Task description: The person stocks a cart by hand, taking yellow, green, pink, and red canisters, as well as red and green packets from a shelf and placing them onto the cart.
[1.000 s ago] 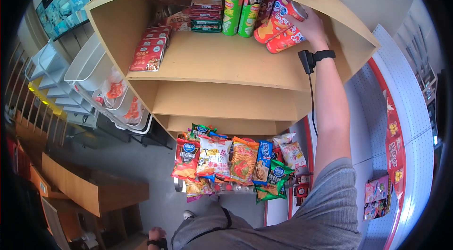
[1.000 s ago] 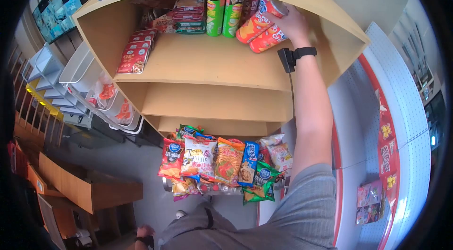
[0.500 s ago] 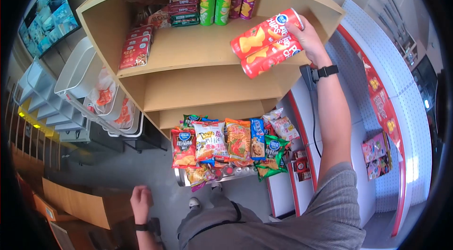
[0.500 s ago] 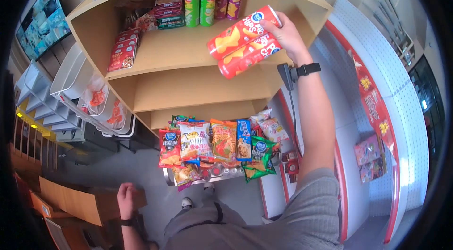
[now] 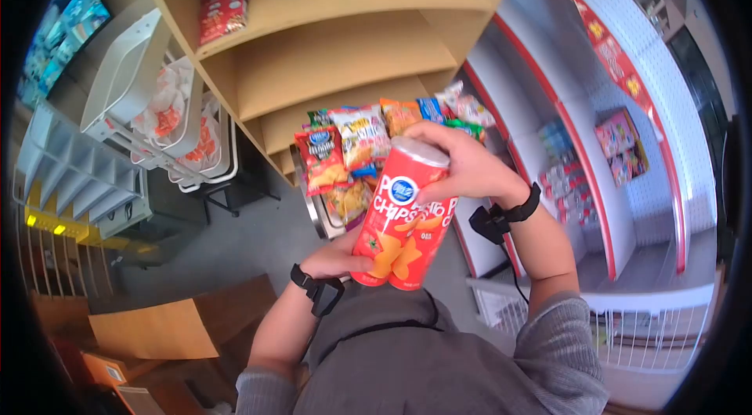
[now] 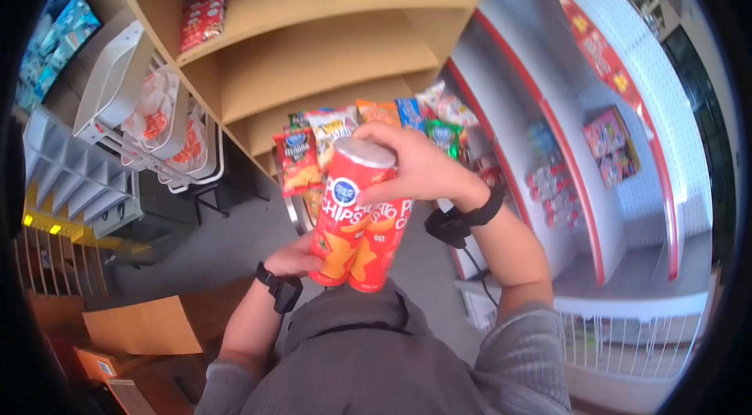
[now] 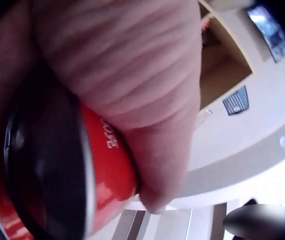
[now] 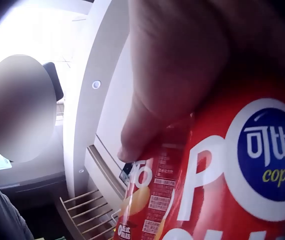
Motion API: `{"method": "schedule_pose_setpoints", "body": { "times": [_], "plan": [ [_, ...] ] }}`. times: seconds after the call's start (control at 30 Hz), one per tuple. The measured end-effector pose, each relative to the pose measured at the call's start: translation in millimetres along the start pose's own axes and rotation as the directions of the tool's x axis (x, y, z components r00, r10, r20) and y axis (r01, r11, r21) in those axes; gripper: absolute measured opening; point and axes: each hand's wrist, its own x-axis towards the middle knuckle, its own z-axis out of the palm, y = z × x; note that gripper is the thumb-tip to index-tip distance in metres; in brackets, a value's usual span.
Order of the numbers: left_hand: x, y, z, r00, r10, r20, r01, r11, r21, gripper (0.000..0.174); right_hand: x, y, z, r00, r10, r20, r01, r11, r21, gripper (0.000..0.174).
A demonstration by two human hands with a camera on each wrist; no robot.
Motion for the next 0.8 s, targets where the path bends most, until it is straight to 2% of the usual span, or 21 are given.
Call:
{"method": "schedule_pose_setpoints", "body": {
  "times": [0.07,0.1,0.13,0.17,0.23,0.27,0.33,0.37,0.43,0.47,0.5,0.57,0.6,0.67,0.7,0.77,0.8],
  "plan": [
    [-18.0,-28.0,-2.5,0.991,-0.120,0.062,0.121,0.993,-0.006,0.102,-27.0,5.9,31.1,0.992,0.114,-0.044,-0.114,0.993,0.020,0.071],
    [-29.5,-42.9,-0.9,0.985,-0.159,0.061,0.166,0.979,-0.117,0.099,-41.0,9.1,44.4,0.979,0.195,-0.062,-0.193,0.981,0.025,0.076],
    [-38.9,-56.9,0.9,0.979,-0.193,0.062,0.202,0.954,-0.221,0.097,-56.9,15.9,57.2,0.979,0.185,-0.089,-0.190,0.981,-0.040,0.074],
    [-45.1,-69.9,1.9,0.975,-0.209,0.073,0.220,0.950,-0.224,0.097,-72.8,18.7,72.5,0.957,0.274,-0.099,-0.262,0.957,0.124,0.071],
    [-58.4,-98.5,-0.3,0.959,-0.277,0.052,0.275,0.881,-0.384,0.098,-99.6,32.8,97.8,0.941,0.279,-0.192,-0.255,0.956,0.143,0.060],
    [-65.2,-119.9,-10.8,0.954,-0.300,0.024,0.285,0.873,-0.395,0.097,-110.7,35.7,106.0,0.936,0.286,-0.205,-0.259,0.954,0.149,0.060],
    [-73.5,-123.7,-5.6,0.948,-0.317,-0.007,0.291,0.877,-0.382,0.094,-129.6,41.5,115.0,0.918,0.282,-0.279,-0.276,0.959,0.062,0.056],
    [-76.4,-125.0,-4.4,0.944,-0.327,-0.045,0.287,0.882,-0.374,0.091,-139.7,48.7,119.8,0.914,0.285,-0.289,-0.278,0.958,0.067,0.056],
    [-81.8,-129.6,-9.6,0.949,-0.316,-0.022,0.291,0.896,-0.336,0.091,-154.9,51.3,129.1,0.887,0.339,-0.314,-0.321,0.941,0.109,0.054],
    [-85.0,-133.0,-11.6,0.957,-0.289,-0.002,0.275,0.913,-0.300,0.091,-166.1,49.5,129.0,0.847,0.471,-0.246,-0.461,0.882,0.102,0.052],
    [-86.7,-134.3,-11.9,0.956,-0.295,-0.008,0.278,0.911,-0.303,0.091,-172.9,50.8,132.8,0.847,0.473,-0.242,-0.461,0.881,0.110,0.052],
    [-87.8,-139.1,-10.5,0.968,-0.242,0.064,0.250,0.949,-0.192,0.090,-189.8,53.8,140.6,0.897,0.373,-0.238,-0.390,0.921,-0.023,0.052],
    [-88.1,-137.3,-1.1,0.963,-0.266,0.034,0.268,0.949,-0.166,0.090,-198.9,57.0,141.2,0.898,0.375,-0.232,-0.390,0.921,-0.018,0.052],
    [-91.9,-155.6,-1.5,0.962,-0.274,0.001,0.270,0.950,-0.153,0.091,-218.6,63.9,137.9,0.924,0.362,-0.127,-0.359,0.932,0.041,0.053],
    [-88.0,-157.9,7.2,0.959,-0.283,-0.025,0.277,0.951,-0.135,0.092,-227.8,64.5,134.8,0.924,0.361,-0.124,-0.358,0.932,0.046,0.053],
    [-80.8,-163.3,25.5,0.966,-0.257,-0.038,0.248,0.956,-0.160,0.092,-248.1,65.3,128.3,0.926,0.361,-0.106,-0.316,0.900,0.301,0.056],
    [-74.6,-166.2,36.5,0.973,-0.226,-0.048,0.214,0.960,-0.182,0.093,-260.9,67.6,125.0,0.927,0.361,-0.104,-0.315,0.898,0.308,0.056]
  ]
}}
